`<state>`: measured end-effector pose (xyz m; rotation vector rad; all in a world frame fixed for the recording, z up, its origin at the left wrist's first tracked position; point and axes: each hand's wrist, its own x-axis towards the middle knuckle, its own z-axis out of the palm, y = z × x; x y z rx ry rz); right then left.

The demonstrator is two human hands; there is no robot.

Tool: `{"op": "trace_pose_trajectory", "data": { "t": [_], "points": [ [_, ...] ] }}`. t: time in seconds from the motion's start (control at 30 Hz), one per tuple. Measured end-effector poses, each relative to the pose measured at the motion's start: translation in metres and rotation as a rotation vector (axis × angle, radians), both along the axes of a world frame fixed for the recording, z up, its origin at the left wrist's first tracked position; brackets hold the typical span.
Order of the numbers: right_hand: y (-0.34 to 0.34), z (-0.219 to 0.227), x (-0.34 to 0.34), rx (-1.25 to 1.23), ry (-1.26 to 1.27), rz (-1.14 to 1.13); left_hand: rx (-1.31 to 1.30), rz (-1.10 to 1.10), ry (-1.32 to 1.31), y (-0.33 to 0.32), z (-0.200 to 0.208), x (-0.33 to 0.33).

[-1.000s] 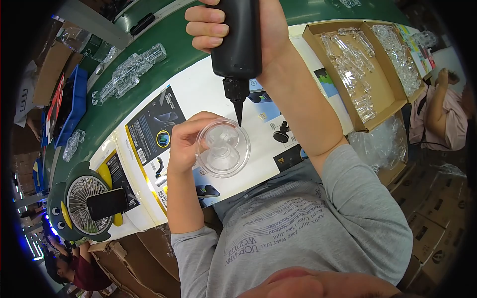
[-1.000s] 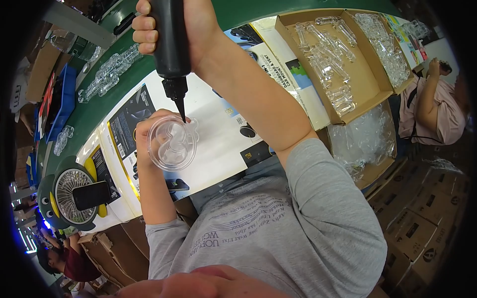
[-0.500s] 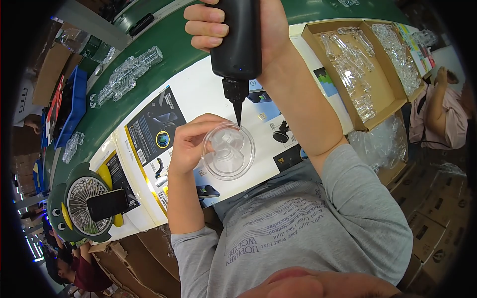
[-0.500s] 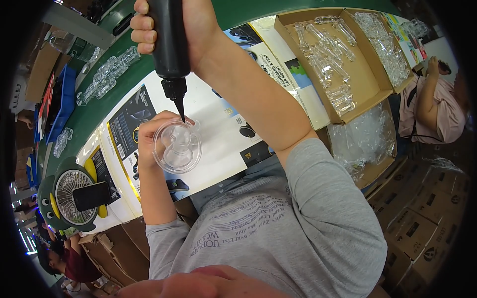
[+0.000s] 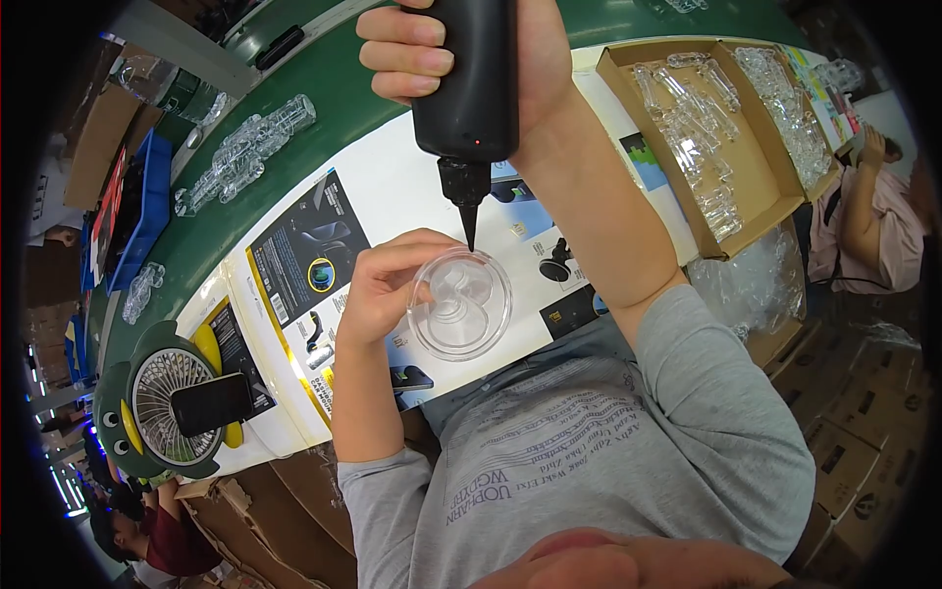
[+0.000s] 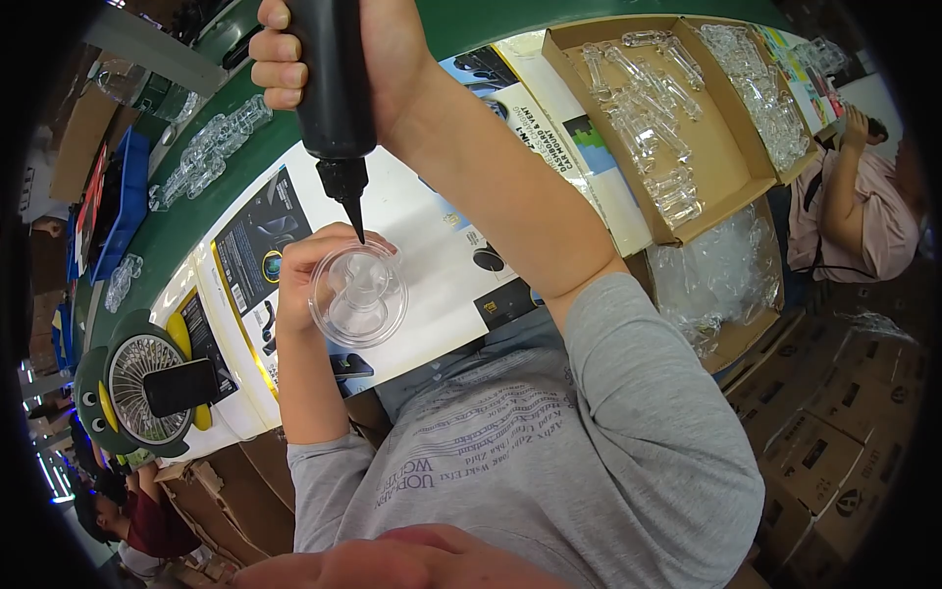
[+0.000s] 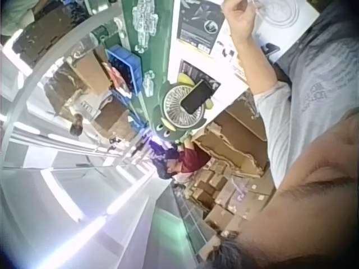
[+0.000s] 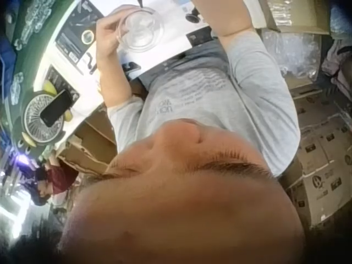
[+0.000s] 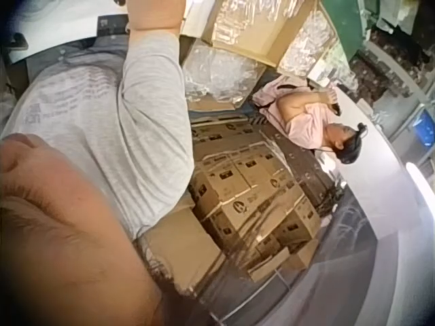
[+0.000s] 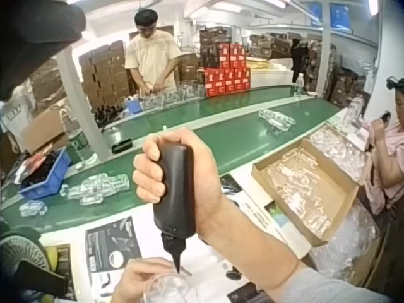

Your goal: Applying liquid from a squeeze bottle to plastic components and assembling them at a factory workstation.

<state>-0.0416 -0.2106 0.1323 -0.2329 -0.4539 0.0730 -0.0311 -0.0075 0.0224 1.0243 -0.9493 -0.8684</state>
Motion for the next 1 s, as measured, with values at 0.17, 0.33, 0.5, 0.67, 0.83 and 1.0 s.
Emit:
{"op": "trace_pose_trajectory", "data": {
  "t": [0.17,0.33,0.5,0.67,0.83,1.0],
  "points": [
    [0.000,0.001,0.000,-0.011,-0.021,0.014,0.018,-0.012,0.005,0.001,-0.004,0.001],
    [0.001,0.001,0.001,-0.013,-0.022,0.031,0.028,-0.016,0.040,0.002,-0.007,0.000],
    [0.005,-0.001,0.003,-0.029,-0.018,0.035,0.048,-0.068,0.044,0.002,-0.009,0.001],
    [0.006,-0.001,0.002,-0.038,-0.011,0.036,0.024,-0.081,0.054,0.002,-0.011,0.000],
    [0.007,-0.002,0.002,-0.037,0.005,0.033,0.035,-0.100,-0.002,-0.001,-0.008,-0.001],
    [0.008,-0.002,0.001,-0.037,0.000,0.043,0.036,-0.117,-0.008,-0.004,-0.004,-0.002]
  ]
}}
